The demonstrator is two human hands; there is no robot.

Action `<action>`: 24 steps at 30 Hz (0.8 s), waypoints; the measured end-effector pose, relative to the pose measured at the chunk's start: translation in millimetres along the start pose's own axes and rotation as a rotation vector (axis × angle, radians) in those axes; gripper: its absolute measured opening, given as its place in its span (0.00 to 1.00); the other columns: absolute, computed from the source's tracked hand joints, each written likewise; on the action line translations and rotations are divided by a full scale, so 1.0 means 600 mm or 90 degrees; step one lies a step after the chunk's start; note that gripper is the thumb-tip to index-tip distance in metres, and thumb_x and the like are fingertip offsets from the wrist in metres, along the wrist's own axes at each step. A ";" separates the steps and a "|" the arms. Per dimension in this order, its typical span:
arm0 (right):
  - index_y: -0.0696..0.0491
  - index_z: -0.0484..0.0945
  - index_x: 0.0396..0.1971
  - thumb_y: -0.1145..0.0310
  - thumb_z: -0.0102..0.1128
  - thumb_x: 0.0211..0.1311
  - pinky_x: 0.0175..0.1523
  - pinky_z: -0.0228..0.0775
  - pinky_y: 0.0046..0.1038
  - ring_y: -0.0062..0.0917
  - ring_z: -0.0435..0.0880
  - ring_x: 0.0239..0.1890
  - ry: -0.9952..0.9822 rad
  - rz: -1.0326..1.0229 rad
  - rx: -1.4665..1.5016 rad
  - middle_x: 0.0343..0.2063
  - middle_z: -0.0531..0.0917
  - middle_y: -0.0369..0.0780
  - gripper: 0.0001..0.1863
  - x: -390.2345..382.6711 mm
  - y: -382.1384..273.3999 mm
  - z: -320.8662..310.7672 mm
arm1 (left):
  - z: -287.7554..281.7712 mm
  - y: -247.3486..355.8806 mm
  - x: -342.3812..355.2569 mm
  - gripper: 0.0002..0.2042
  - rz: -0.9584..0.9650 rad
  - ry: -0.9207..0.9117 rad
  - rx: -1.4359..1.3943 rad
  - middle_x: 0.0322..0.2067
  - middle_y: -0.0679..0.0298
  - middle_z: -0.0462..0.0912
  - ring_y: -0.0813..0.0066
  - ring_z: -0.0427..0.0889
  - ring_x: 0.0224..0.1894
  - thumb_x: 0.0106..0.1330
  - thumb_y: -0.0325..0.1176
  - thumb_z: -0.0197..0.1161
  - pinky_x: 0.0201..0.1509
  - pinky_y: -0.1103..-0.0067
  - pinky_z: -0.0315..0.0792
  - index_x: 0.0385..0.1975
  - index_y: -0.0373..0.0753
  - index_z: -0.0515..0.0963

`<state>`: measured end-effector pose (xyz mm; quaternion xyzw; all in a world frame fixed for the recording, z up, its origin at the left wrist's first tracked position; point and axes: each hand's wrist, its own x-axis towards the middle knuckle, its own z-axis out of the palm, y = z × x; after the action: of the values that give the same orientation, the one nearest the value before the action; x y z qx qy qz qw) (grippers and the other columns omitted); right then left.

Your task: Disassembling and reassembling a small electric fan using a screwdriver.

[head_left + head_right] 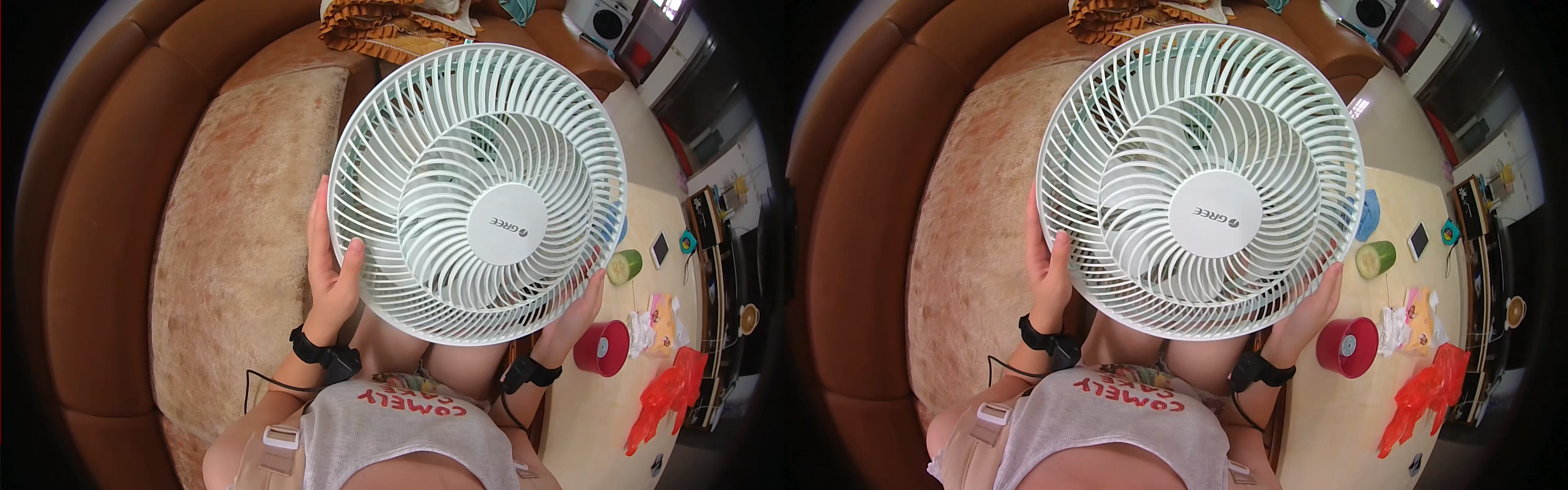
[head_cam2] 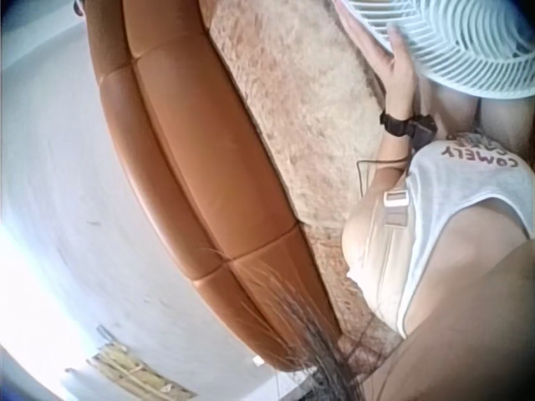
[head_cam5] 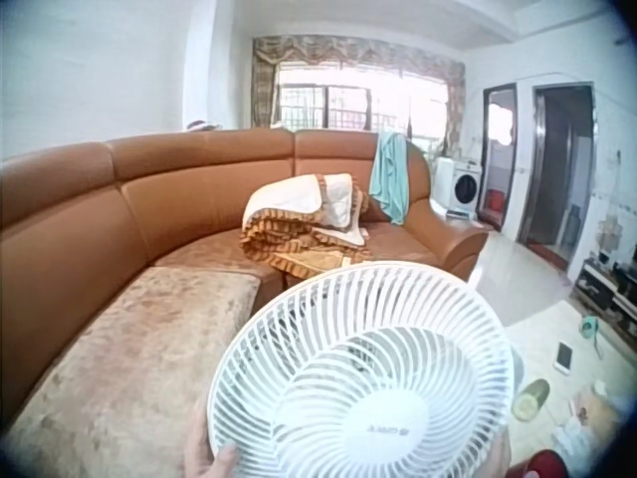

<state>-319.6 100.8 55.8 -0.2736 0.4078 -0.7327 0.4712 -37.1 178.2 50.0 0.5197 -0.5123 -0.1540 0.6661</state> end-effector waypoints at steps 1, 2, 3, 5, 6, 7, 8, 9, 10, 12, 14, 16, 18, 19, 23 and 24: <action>0.62 0.67 0.53 0.59 0.40 0.71 0.50 0.69 0.26 0.25 0.77 0.46 -0.009 0.005 -0.002 0.47 0.76 0.43 0.22 0.001 -0.002 0.002 | 0.001 0.002 -0.002 0.30 -0.009 0.003 -0.017 0.67 0.51 0.50 0.61 0.50 0.69 0.65 0.30 0.51 0.69 0.69 0.45 0.65 0.30 0.50; 0.61 0.67 0.52 0.59 0.41 0.71 0.50 0.69 0.26 0.25 0.77 0.46 -0.018 0.009 -0.002 0.46 0.76 0.42 0.21 0.004 -0.003 0.005 | 0.002 0.003 -0.002 0.29 -0.016 0.006 -0.034 0.67 0.51 0.50 0.62 0.51 0.68 0.65 0.30 0.51 0.69 0.70 0.46 0.65 0.30 0.50; 0.61 0.67 0.52 0.59 0.41 0.71 0.50 0.69 0.26 0.25 0.77 0.46 -0.022 0.006 0.000 0.46 0.76 0.42 0.21 0.006 0.001 0.004 | 0.000 0.000 -0.002 0.28 -0.007 0.003 -0.028 0.67 0.52 0.50 0.63 0.52 0.68 0.67 0.30 0.48 0.69 0.72 0.46 0.65 0.29 0.49; 0.62 0.65 0.54 0.59 0.39 0.72 0.54 0.67 0.28 0.27 0.76 0.49 0.004 0.035 -0.038 0.50 0.75 0.43 0.23 0.010 0.013 -0.003 | -0.005 -0.002 0.004 0.28 0.033 -0.007 -0.023 0.67 0.52 0.50 0.63 0.52 0.68 0.67 0.30 0.47 0.69 0.72 0.46 0.65 0.29 0.49; 0.62 0.65 0.54 0.59 0.39 0.72 0.54 0.67 0.28 0.27 0.76 0.49 0.002 0.033 -0.037 0.50 0.75 0.43 0.23 0.012 0.014 -0.002 | -0.006 -0.003 0.007 0.28 0.068 -0.019 -0.016 0.67 0.52 0.50 0.64 0.52 0.68 0.68 0.30 0.46 0.69 0.72 0.46 0.65 0.28 0.49; 0.62 0.66 0.54 0.59 0.39 0.72 0.54 0.67 0.28 0.27 0.76 0.49 -0.005 0.030 -0.029 0.50 0.75 0.43 0.22 0.011 0.016 0.000 | -0.003 -0.002 0.008 0.28 0.070 -0.018 -0.017 0.67 0.52 0.50 0.64 0.52 0.68 0.68 0.30 0.46 0.69 0.72 0.46 0.65 0.28 0.49; 0.62 0.66 0.54 0.59 0.39 0.72 0.54 0.67 0.27 0.27 0.76 0.49 -0.010 0.028 -0.022 0.50 0.75 0.43 0.22 0.010 0.017 0.002 | -0.001 -0.002 0.007 0.27 0.072 -0.012 -0.024 0.67 0.51 0.50 0.64 0.52 0.68 0.68 0.30 0.46 0.69 0.72 0.46 0.65 0.28 0.49; 0.62 0.66 0.54 0.59 0.39 0.72 0.54 0.67 0.27 0.27 0.76 0.49 -0.009 0.027 -0.021 0.50 0.75 0.43 0.22 0.011 0.017 0.003 | 0.000 -0.001 0.006 0.27 0.073 -0.006 -0.031 0.67 0.51 0.50 0.64 0.52 0.68 0.68 0.30 0.45 0.69 0.72 0.46 0.65 0.28 0.49; 0.62 0.66 0.53 0.59 0.39 0.72 0.54 0.66 0.27 0.27 0.76 0.49 -0.016 0.025 -0.018 0.50 0.75 0.43 0.22 0.012 0.017 0.004 | 0.002 0.000 0.007 0.27 0.074 -0.001 -0.038 0.67 0.51 0.51 0.64 0.52 0.68 0.69 0.30 0.44 0.69 0.72 0.46 0.65 0.28 0.49; 0.61 0.66 0.53 0.59 0.39 0.72 0.54 0.66 0.27 0.27 0.76 0.49 -0.022 0.022 -0.014 0.50 0.75 0.42 0.22 0.014 0.020 0.002 | 0.003 0.003 0.010 0.26 0.073 -0.002 -0.025 0.67 0.51 0.51 0.64 0.53 0.68 0.69 0.30 0.44 0.69 0.72 0.46 0.65 0.28 0.49; 0.61 0.66 0.53 0.59 0.39 0.72 0.54 0.66 0.27 0.27 0.76 0.49 -0.021 0.028 -0.022 0.50 0.75 0.42 0.22 0.018 0.025 -0.005 | 0.004 0.012 0.015 0.25 0.068 -0.001 0.001 0.67 0.51 0.51 0.64 0.53 0.68 0.69 0.29 0.43 0.69 0.72 0.47 0.65 0.28 0.50; 0.61 0.66 0.54 0.59 0.39 0.72 0.55 0.66 0.27 0.27 0.75 0.50 -0.008 0.030 -0.027 0.50 0.75 0.42 0.22 0.014 0.021 -0.002 | 0.006 0.017 0.020 0.25 0.064 0.001 0.026 0.67 0.51 0.52 0.63 0.53 0.68 0.69 0.29 0.42 0.69 0.72 0.47 0.64 0.28 0.51; 0.61 0.65 0.54 0.59 0.39 0.71 0.55 0.65 0.28 0.27 0.75 0.50 0.001 0.034 -0.033 0.50 0.75 0.42 0.22 0.008 0.020 -0.001 | 0.009 0.019 0.026 0.24 0.073 0.003 0.029 0.66 0.52 0.52 0.63 0.53 0.68 0.69 0.29 0.43 0.69 0.72 0.47 0.64 0.27 0.52; 0.61 0.65 0.55 0.60 0.39 0.71 0.56 0.65 0.28 0.27 0.74 0.51 0.023 0.032 -0.040 0.51 0.74 0.43 0.22 0.004 0.021 -0.001 | 0.010 0.019 0.028 0.24 0.082 0.005 0.031 0.66 0.52 0.52 0.63 0.53 0.68 0.69 0.29 0.43 0.69 0.72 0.47 0.64 0.27 0.52; 0.60 0.65 0.54 0.61 0.40 0.71 0.54 0.66 0.28 0.27 0.75 0.50 0.072 0.001 -0.017 0.50 0.74 0.42 0.20 -0.017 0.022 -0.006 | 0.004 0.006 0.031 0.24 0.100 0.012 0.017 0.66 0.51 0.52 0.63 0.52 0.68 0.69 0.29 0.44 0.69 0.72 0.46 0.64 0.29 0.55; 0.60 0.65 0.54 0.61 0.40 0.71 0.54 0.66 0.28 0.27 0.75 0.50 0.069 0.001 -0.016 0.50 0.74 0.42 0.20 -0.022 0.024 -0.011 | 0.003 0.010 0.029 0.23 0.088 0.004 0.040 0.67 0.51 0.51 0.62 0.52 0.68 0.69 0.30 0.45 0.69 0.70 0.46 0.63 0.31 0.57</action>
<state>-312.8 111.7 39.8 -0.2391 0.4420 -0.7410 0.4453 -33.0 166.8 64.1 0.5038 -0.5497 -0.0899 0.6602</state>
